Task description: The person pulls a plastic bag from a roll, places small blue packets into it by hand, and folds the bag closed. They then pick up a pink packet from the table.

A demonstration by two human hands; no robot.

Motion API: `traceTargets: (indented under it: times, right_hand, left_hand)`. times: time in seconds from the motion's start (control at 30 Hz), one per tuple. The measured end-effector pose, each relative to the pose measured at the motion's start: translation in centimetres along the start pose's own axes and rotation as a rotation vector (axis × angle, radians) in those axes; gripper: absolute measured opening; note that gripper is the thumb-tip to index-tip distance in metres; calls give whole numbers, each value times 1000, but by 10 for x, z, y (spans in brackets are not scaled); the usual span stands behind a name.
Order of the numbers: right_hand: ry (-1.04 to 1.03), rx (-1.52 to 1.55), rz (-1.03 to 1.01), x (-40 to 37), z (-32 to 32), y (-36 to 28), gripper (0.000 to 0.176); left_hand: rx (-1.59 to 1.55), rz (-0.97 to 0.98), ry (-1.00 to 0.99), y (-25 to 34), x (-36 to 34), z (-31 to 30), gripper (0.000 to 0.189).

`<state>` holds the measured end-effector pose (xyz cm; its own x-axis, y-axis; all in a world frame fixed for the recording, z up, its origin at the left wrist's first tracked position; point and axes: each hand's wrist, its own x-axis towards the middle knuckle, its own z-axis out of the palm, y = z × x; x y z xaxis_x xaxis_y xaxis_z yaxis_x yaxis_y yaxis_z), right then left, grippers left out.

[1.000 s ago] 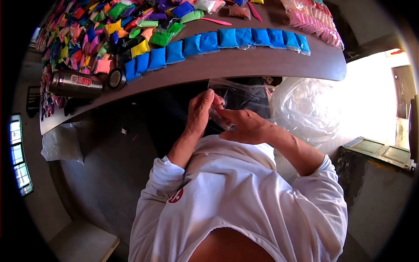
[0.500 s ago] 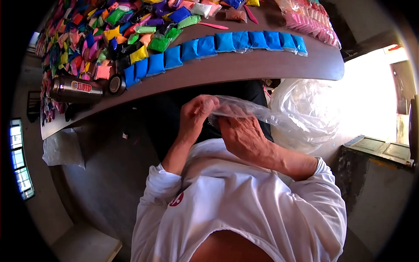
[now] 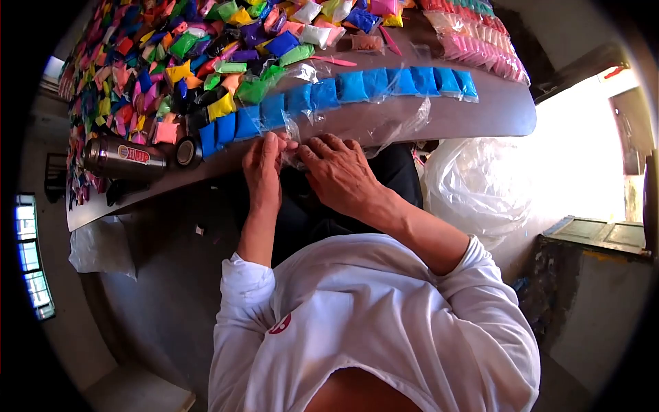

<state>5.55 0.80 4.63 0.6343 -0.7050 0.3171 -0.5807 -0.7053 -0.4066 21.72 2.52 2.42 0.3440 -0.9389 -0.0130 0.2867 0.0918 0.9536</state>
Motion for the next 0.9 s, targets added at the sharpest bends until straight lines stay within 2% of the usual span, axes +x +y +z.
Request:
traceTargets:
  times: [0.23,0.3,0.33,0.4,0.43,0.5,0.6,0.73,0.8,0.9]
  right_hand:
    - [79,-89,6,5,1,-6,34]
    - [-57,-16,36,7,4,-8,44]
    - [-55,-17,34,6,5,-8,44]
    - [-81,-30,40,7,6,-8,59]
    - [-77,-30,39,6,7,-8,59]
    - [10,19,-3,2,9,-6,68]
    - [61,-49,-19,-2,15,-6,64]
    - [13,-65,28,2,14,-9,58]
    - [59,10,45,5,13,-5,44]
    - [51,57,62,9,11,-1,39]
  left_hand:
    - [187,-67,-101,9,7,-1,28]
    - [203,-74,-88,14,7,7,26]
    - [204,-70,-88,12,9,7,26]
    - [311,24,-96,4,14,6,25]
    - [312,28,-97,2,16,4,25]
    - [313,2,-82,2,19,2,25]
    - [253,-49,-4,4,12,7,28]
    - [255,-17,-3,6,7,4,33]
    - [261,-13,-72,1,10,-5,38]
    - [306,23,-99,5,7,-2,38]
